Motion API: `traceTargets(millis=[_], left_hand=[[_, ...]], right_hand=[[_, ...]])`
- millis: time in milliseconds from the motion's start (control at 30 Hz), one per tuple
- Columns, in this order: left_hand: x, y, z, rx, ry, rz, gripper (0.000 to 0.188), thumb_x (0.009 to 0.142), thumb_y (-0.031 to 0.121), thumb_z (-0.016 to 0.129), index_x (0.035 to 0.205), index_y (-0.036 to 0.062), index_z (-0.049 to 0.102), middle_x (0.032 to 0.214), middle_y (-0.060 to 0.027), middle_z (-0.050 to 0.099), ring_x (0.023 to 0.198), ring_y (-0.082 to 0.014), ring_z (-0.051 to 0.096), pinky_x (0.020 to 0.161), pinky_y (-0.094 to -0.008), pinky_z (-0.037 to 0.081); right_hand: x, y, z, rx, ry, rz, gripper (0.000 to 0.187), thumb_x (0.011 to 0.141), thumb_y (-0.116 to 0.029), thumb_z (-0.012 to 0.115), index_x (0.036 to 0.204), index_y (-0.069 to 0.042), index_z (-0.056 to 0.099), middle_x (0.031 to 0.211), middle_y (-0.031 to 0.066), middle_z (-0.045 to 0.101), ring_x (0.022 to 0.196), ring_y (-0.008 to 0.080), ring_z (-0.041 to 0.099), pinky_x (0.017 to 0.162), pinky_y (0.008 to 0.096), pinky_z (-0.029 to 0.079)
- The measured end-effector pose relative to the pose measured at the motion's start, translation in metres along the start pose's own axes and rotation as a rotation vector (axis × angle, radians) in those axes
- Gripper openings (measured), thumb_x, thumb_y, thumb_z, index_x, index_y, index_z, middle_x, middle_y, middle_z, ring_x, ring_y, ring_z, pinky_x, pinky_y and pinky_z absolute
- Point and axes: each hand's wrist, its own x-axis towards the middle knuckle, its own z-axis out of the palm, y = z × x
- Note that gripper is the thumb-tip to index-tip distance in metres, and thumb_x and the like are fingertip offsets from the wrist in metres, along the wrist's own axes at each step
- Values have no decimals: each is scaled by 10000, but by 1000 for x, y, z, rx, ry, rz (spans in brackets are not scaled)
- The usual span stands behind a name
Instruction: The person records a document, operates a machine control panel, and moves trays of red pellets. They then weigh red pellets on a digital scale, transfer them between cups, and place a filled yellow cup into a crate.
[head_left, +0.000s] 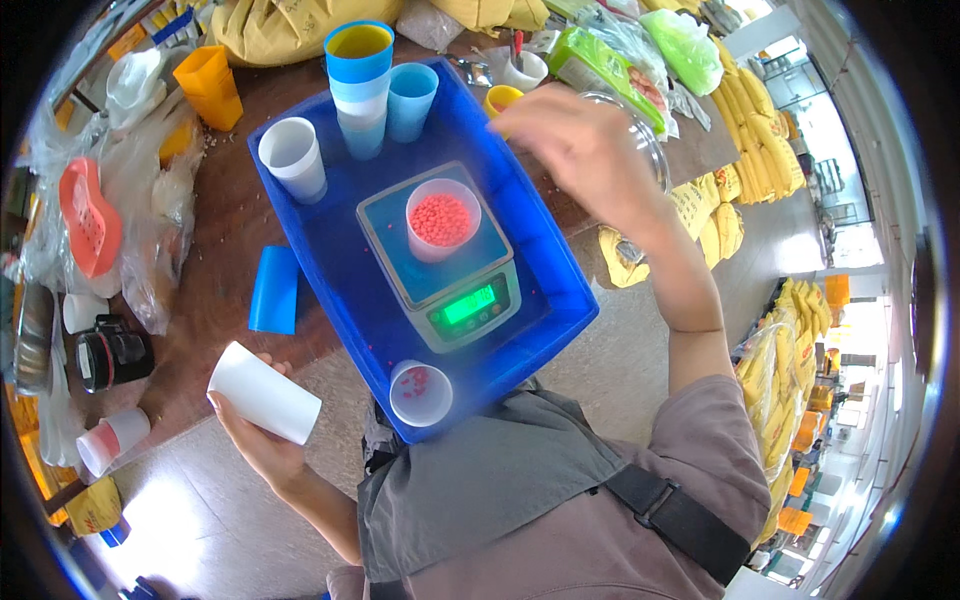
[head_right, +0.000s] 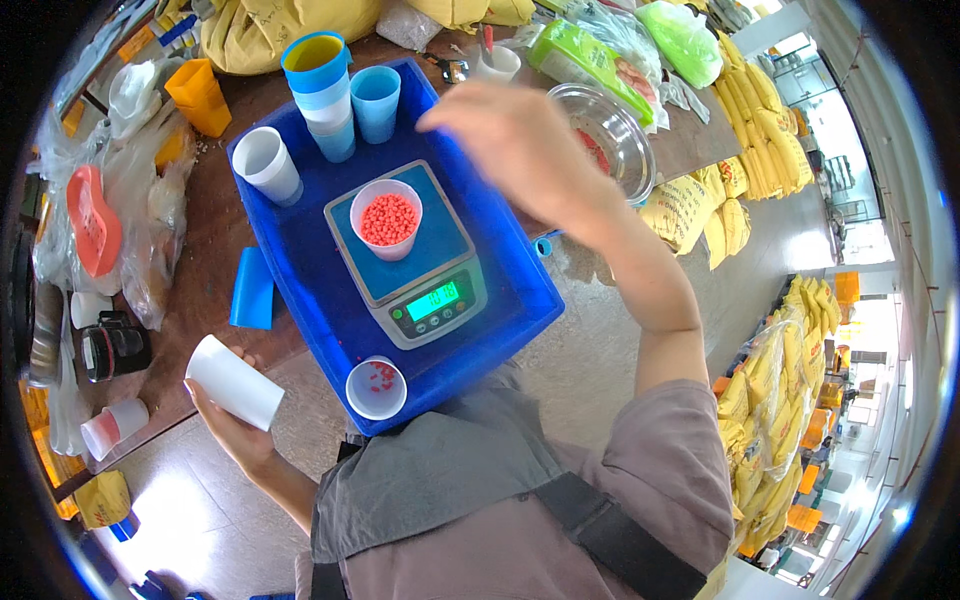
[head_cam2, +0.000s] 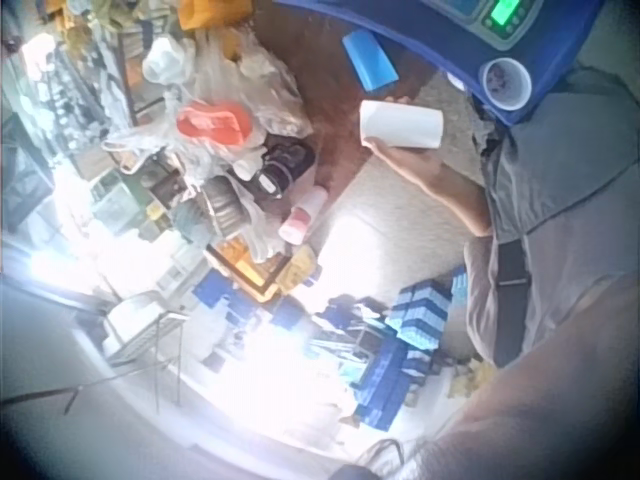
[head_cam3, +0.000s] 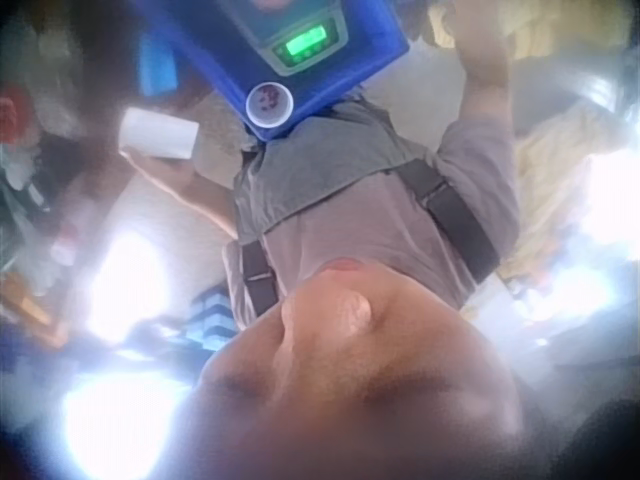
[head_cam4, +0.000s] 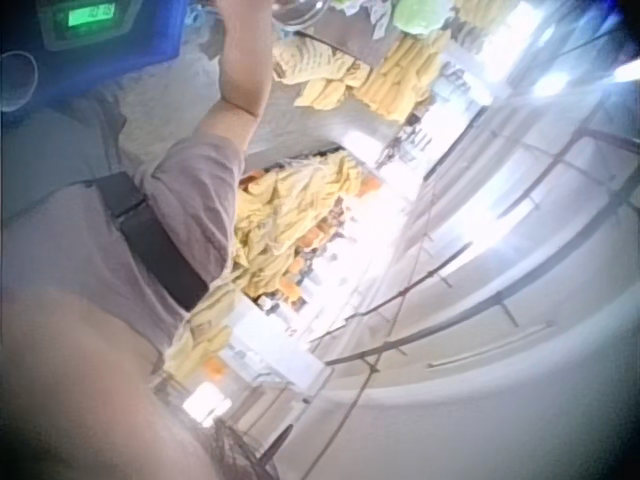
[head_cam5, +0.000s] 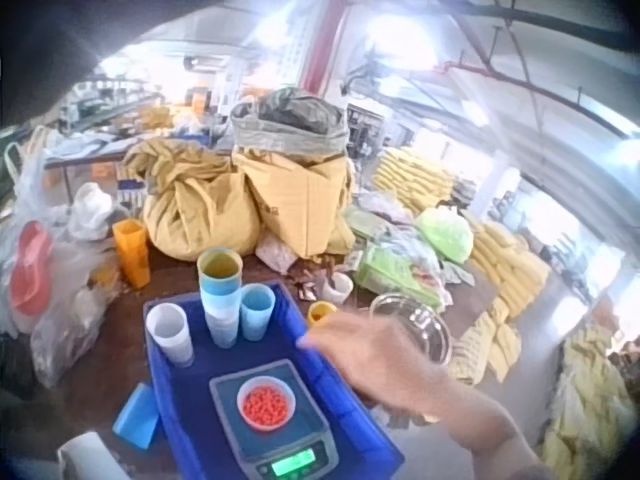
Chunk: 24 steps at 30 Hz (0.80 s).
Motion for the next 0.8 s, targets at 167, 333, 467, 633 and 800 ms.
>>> traceTargets(millis=[167,333,467,633,800], left_hand=[[-5,-1,-1,-49,-36,-10,612,1073,515,374,1324,-19,535,1093,-209,681,960,-314,712,860,-422,620],[-7,-2,-9,-26,3,1,599,1077,502,376,1340,-17,517,1095,-218,678,955,-319,711,864,-429,618],[-7,-4,-15,-4,17,20,591,1080,494,376,1346,-15,511,1095,-217,679,960,-308,712,871,-432,617],[-4,-6,-13,-13,32,10,577,1076,492,388,1344,-2,520,1089,-208,683,963,-295,717,860,-422,624],[-4,-6,-2,30,-31,31,590,1067,523,381,1336,22,540,1081,-207,687,956,-281,727,835,-391,639]], right_hand=[[33,-55,32,101,-353,-260,33,774,-30,656,800,-12,663,813,158,695,764,304,710,690,382,577],[40,-53,55,89,-480,-227,46,727,-42,693,723,-23,651,727,182,672,738,340,706,646,390,563],[36,-48,50,159,-360,-249,47,760,-72,708,782,-31,701,776,180,681,755,331,703,664,393,557],[33,-38,35,433,-275,-107,162,871,-91,708,1020,-43,749,901,121,711,833,298,690,732,356,533],[23,-32,20,510,-165,-34,151,848,-73,754,991,-23,760,901,99,732,781,199,720,689,293,546]])
